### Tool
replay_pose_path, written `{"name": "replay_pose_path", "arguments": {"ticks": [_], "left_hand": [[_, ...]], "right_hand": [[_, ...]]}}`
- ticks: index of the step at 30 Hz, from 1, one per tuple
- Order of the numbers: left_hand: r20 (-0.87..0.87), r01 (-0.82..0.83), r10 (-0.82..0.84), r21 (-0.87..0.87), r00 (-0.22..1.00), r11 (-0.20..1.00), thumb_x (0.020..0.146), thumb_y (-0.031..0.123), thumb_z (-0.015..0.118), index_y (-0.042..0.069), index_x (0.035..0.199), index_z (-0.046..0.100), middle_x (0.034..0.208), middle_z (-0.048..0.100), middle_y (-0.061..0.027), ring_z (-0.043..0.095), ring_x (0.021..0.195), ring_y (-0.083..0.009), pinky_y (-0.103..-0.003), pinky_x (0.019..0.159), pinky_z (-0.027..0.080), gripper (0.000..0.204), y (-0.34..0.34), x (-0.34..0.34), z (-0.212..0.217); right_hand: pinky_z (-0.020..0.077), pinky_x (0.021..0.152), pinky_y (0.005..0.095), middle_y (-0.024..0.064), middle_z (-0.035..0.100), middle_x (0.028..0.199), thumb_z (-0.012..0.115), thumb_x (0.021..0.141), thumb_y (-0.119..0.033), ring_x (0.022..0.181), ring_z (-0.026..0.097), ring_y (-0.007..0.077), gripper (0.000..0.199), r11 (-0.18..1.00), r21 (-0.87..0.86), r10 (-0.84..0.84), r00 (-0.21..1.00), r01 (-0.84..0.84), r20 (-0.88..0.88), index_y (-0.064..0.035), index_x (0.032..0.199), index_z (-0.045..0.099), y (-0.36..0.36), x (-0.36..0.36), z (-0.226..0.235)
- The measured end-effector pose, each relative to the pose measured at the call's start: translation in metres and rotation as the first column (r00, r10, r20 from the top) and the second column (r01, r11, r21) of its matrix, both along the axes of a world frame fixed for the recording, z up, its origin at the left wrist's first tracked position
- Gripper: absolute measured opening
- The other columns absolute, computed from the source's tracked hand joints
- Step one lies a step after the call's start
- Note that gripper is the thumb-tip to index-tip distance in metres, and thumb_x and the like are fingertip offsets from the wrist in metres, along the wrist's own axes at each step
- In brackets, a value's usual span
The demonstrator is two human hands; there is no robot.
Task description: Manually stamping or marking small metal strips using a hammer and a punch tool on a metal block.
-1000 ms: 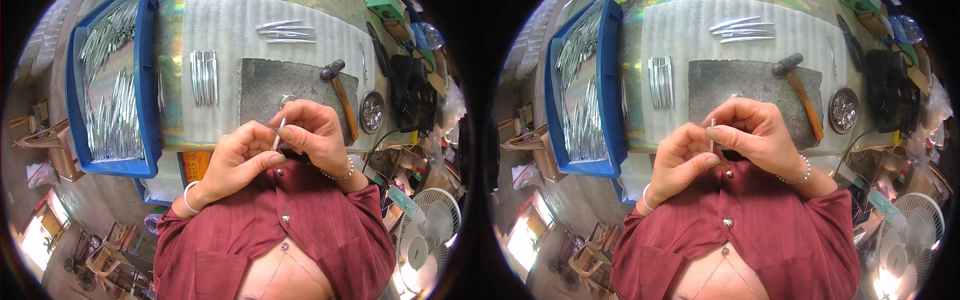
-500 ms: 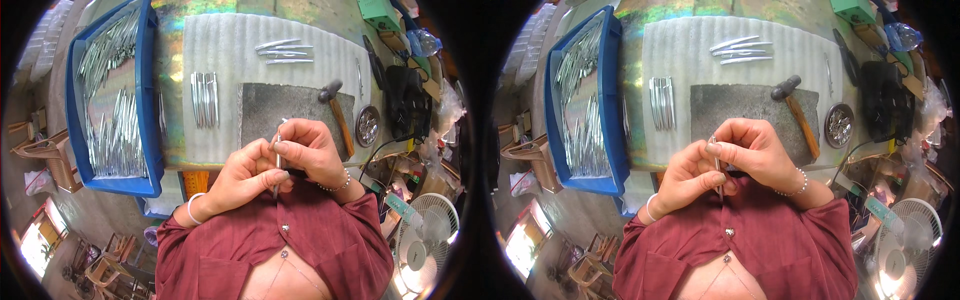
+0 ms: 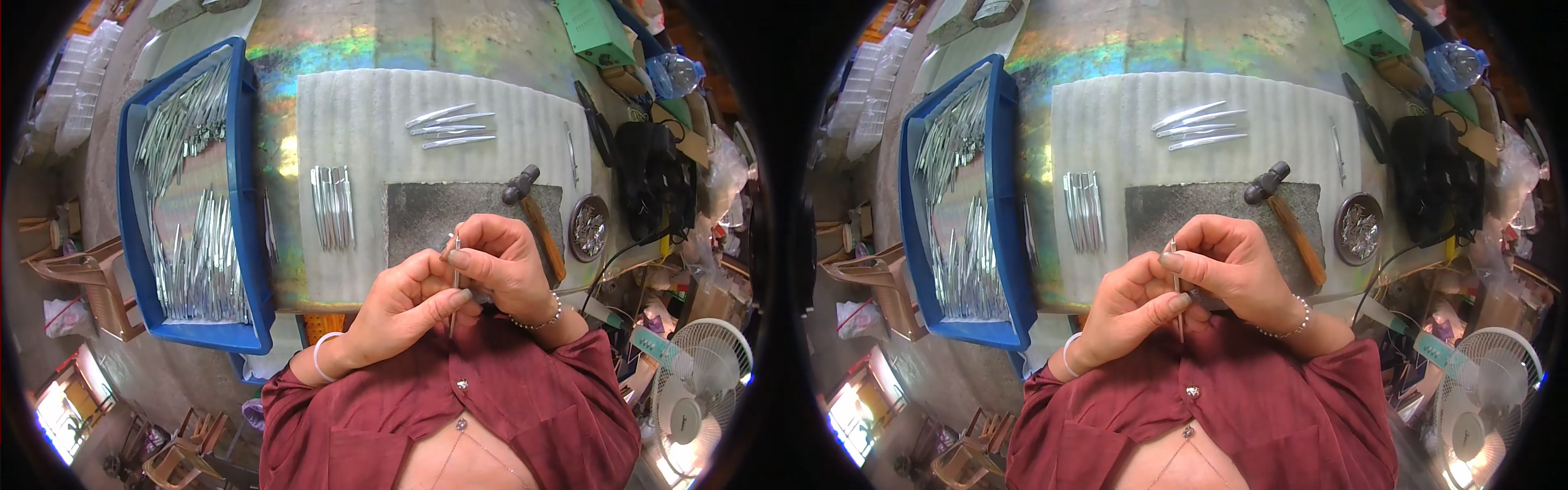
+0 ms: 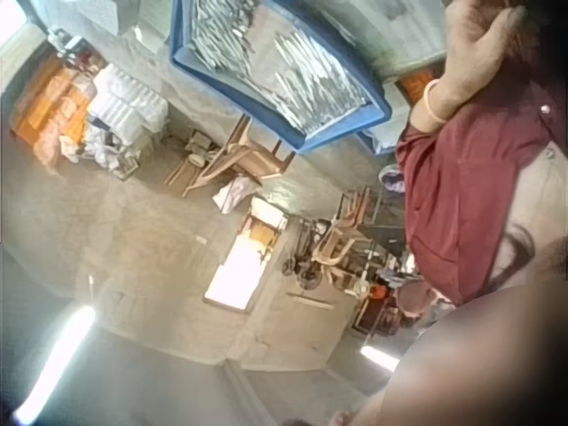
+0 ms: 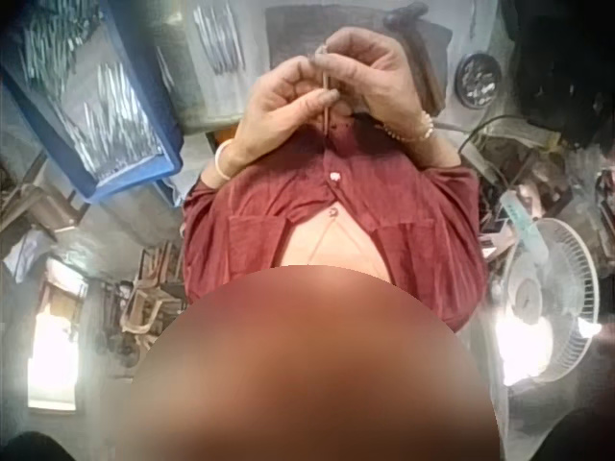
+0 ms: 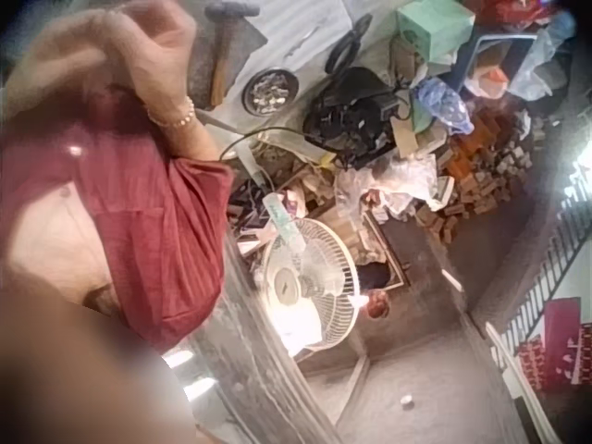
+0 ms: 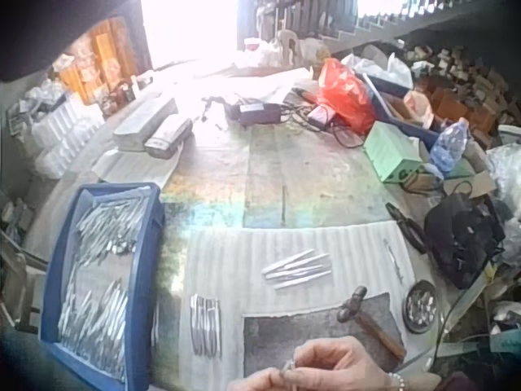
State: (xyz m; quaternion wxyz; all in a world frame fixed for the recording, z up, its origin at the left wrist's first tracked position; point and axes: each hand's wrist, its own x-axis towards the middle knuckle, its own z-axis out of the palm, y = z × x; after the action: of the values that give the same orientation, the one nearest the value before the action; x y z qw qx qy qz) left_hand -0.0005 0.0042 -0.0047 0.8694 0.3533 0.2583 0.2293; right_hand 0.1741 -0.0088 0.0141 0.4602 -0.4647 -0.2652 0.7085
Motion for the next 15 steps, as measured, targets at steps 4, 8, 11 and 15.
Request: {"name": "replay_pose_path", "arguments": {"ticks": [4, 8, 11, 15], "left_hand": [[0.055, 0.044, -0.043, -0.016, 0.998, 0.999, 0.096, 0.010, 0.049, -0.001, 0.107, 0.046, 0.090, 0.066, -0.0102, 0.063, 0.081, -0.0122, -0.025, 0.069, 0.051, 0.016, 0.0055, 0.0018, 0.0041], [0.125, 0.078, -0.066, -0.099, 0.990, 0.992, 0.098, 0.012, 0.046, -0.002, 0.112, 0.045, 0.095, 0.065, -0.0129, 0.065, 0.086, -0.0192, -0.030, 0.076, 0.054, 0.020, 0.0070, 0.0025, 0.0041], [0.143, 0.096, -0.075, -0.145, 0.987, 0.985, 0.098, 0.014, 0.046, -0.002, 0.113, 0.045, 0.096, 0.065, -0.0137, 0.066, 0.087, -0.0210, -0.031, 0.078, 0.054, 0.022, 0.0050, 0.0020, 0.0043], [0.139, 0.088, -0.064, -0.175, 0.988, 0.981, 0.097, 0.014, 0.048, -0.001, 0.113, 0.045, 0.095, 0.065, -0.0140, 0.066, 0.084, -0.0205, -0.030, 0.074, 0.055, 0.022, 0.0029, 0.0024, 0.0070]], "right_hand": [[0.0379, 0.049, 0.0166, -0.0001, 0.059, 0.072, 0.064, 0.086, -0.003, 0.058, 0.051, 0.0027, 0.004, 0.999, -0.035, 0.020, 1.000, -0.021, -0.020, -0.0026, 0.086, 0.060, 0.0041, 0.0037, 0.0071], [0.0381, 0.049, 0.0167, -0.0006, 0.059, 0.072, 0.065, 0.085, -0.004, 0.059, 0.051, 0.0025, 0.006, 0.999, -0.039, 0.013, 0.999, -0.014, -0.032, -0.0028, 0.085, 0.059, 0.0043, 0.0041, 0.0082], [0.0383, 0.050, 0.0169, -0.0009, 0.060, 0.072, 0.065, 0.085, -0.004, 0.061, 0.051, 0.0022, 0.006, 0.999, -0.036, 0.021, 0.999, -0.023, -0.039, -0.0027, 0.085, 0.059, 0.0030, 0.0046, 0.0084], [0.0379, 0.051, 0.0171, -0.0012, 0.059, 0.073, 0.064, 0.086, -0.005, 0.062, 0.051, 0.0023, 0.004, 0.999, -0.019, 0.029, 0.999, -0.030, -0.034, -0.0023, 0.086, 0.060, -0.0001, 0.0046, 0.0080]]}}
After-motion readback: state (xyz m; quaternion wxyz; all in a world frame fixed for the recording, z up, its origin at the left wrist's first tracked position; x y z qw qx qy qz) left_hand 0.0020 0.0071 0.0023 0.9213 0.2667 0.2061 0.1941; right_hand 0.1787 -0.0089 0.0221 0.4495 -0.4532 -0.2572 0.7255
